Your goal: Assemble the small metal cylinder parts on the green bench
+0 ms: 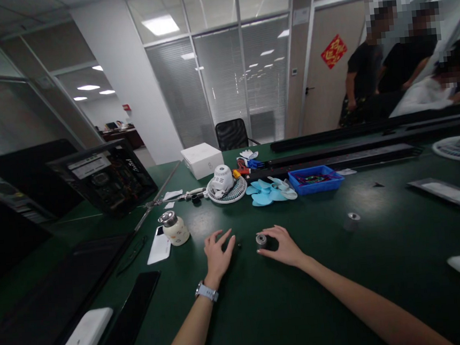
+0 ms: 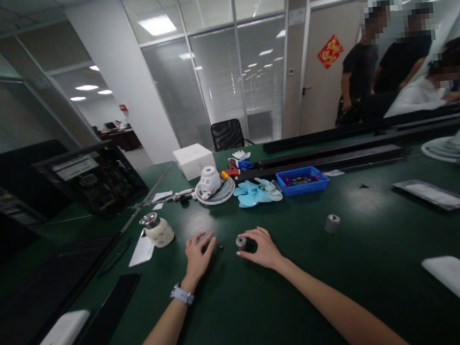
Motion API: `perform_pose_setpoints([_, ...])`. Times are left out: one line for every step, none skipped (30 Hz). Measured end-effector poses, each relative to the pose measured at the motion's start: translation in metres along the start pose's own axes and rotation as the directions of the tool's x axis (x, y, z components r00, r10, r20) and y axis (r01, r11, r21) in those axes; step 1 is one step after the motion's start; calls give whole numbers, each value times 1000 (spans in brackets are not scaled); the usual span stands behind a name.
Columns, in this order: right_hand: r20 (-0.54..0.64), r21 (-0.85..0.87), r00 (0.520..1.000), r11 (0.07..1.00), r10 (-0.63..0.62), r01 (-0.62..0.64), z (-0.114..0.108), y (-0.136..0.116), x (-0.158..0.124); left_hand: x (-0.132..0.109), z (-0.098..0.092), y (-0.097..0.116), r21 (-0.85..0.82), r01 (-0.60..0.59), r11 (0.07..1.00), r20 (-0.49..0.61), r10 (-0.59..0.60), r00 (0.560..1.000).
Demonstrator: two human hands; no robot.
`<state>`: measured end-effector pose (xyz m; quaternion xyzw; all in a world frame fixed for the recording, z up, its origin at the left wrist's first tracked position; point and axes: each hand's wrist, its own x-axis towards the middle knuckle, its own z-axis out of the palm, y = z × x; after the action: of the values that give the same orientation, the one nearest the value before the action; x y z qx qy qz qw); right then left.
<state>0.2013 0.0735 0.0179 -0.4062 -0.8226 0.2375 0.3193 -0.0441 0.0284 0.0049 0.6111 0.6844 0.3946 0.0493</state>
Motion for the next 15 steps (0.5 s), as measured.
perform_pose_setpoints([-15, -2, 1000, 1000, -5, 5, 1, -1, 1, 1, 0, 0, -23, 14, 1000, -26, -15, 1000])
perform_pose_setpoints([-35, -7, 999, 1000, -15, 14, 1, -1, 2, 1, -1, 0, -43, 22, 999, -46, -24, 999])
perform_pose_setpoints([-57, -15, 998, 1000, -25, 24, -2, 0, 3, 2, -1, 0, -60, 26, 998, -55, -29, 998])
perform_pose_setpoints([-82, -25, 996, 999, -29, 27, -8, 3, 4, 2, -1, -1, -74, 26, 997, -55, -30, 998])
perform_pose_setpoints([-111, -36, 994, 999, -23, 19, -17, 8, 5, 3, -1, 0, -90, 23, 996, -44, -27, 999])
perform_pose_setpoints([-144, -48, 990, 999, -5, -2, -30, 15, 6, 3, -2, 0, -109, 20, 994, -28, -23, 999])
perform_pose_setpoints([-182, -62, 983, 997, 25, -37, -45, 24, 6, 3, -2, 1, -132, 20, 991, -14, -22, 1000])
perform_pose_setpoints([-225, -80, 972, 993, 68, -88, -63, 35, 7, 3, -2, 2, -157, 22, 987, 0, -23, 1000])
perform_pose_setpoints([-270, -103, 955, 982, 124, -156, -83, 49, 7, 2, -2, 3, -181, 27, 983, 12, -25, 1000])
perform_pose_setpoints([-317, -132, 930, 962, 188, -239, -103, 63, 6, 2, -3, 4, -201, 35, 979, 18, -32, 999])
perform_pose_setpoints([-364, -164, 895, 928, 257, -334, -122, 79, 5, 2, -3, 5, -215, 44, 976, 22, -40, 999])
perform_pose_setpoints([-408, -195, 855, 884, 321, -425, -140, 94, 3, 2, -4, 6, -223, 54, 973, 24, -50, 998])
perform_pose_setpoints([-440, -223, 815, 834, 376, -505, -156, 109, 1, 2, -4, 6, -227, 62, 972, 28, -58, 998])
perform_pose_setpoints([-460, -244, 781, 785, 424, -570, -169, 122, -1, 2, -5, 7, -228, 69, 971, 31, -63, 998])
perform_pose_setpoints([-467, -260, 752, 741, 464, -619, -179, 133, -4, 2, -5, 7, -228, 73, 971, 33, -67, 997])
